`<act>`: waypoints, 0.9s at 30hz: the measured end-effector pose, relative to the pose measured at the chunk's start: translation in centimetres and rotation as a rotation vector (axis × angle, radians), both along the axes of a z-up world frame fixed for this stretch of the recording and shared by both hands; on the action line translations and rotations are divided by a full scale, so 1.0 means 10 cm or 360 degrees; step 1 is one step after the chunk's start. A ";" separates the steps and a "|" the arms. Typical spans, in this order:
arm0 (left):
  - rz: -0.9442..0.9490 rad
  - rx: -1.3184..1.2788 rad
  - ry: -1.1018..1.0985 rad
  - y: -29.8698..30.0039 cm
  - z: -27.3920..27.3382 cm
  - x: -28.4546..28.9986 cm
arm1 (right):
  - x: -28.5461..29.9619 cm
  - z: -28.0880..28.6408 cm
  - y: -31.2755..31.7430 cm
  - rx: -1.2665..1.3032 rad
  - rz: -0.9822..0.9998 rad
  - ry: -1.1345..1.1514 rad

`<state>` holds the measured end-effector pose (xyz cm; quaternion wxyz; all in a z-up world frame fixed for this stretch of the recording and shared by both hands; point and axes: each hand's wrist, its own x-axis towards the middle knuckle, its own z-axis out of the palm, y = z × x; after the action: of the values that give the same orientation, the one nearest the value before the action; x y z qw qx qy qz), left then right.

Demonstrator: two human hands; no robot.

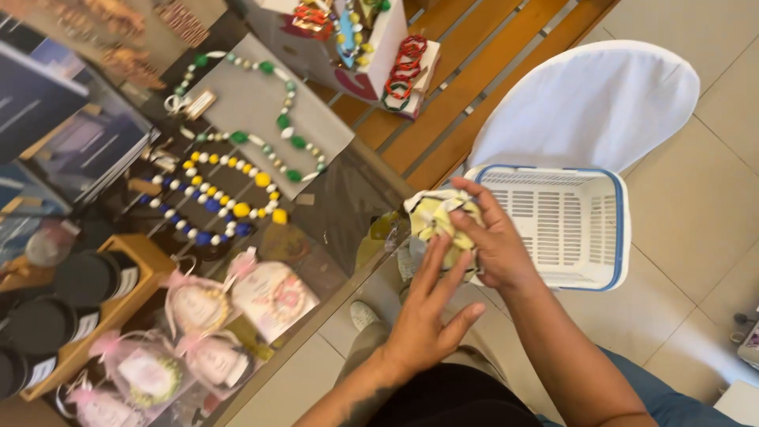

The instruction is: Wiping down small jars and a wooden tray with a cloth, then picking up packaged shirts and placing them into a white basket.

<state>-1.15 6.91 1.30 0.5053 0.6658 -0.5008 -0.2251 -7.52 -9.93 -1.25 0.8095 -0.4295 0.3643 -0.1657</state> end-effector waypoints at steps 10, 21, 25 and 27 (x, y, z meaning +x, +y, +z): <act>0.0319 0.0611 0.0566 1.43 -1.49 -0.14 | -0.64 -1.43 0.75 0.0903 -0.0670 -0.0234; 0.1203 0.0903 0.0171 1.27 -3.88 0.51 | 0.49 -2.54 0.99 0.0238 -0.0218 0.0003; 0.1496 0.1004 0.0463 1.01 -4.03 0.65 | 0.62 -2.91 0.79 -0.0919 0.0159 0.0564; 0.1597 0.0976 0.0589 0.94 -4.03 0.68 | 0.56 -3.32 0.83 -0.1872 0.0601 0.0492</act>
<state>5.69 16.31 -39.04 0.4135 0.8852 0.0570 -0.2055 -1.88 -1.61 -34.40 0.3918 -0.8780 0.2430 -0.1286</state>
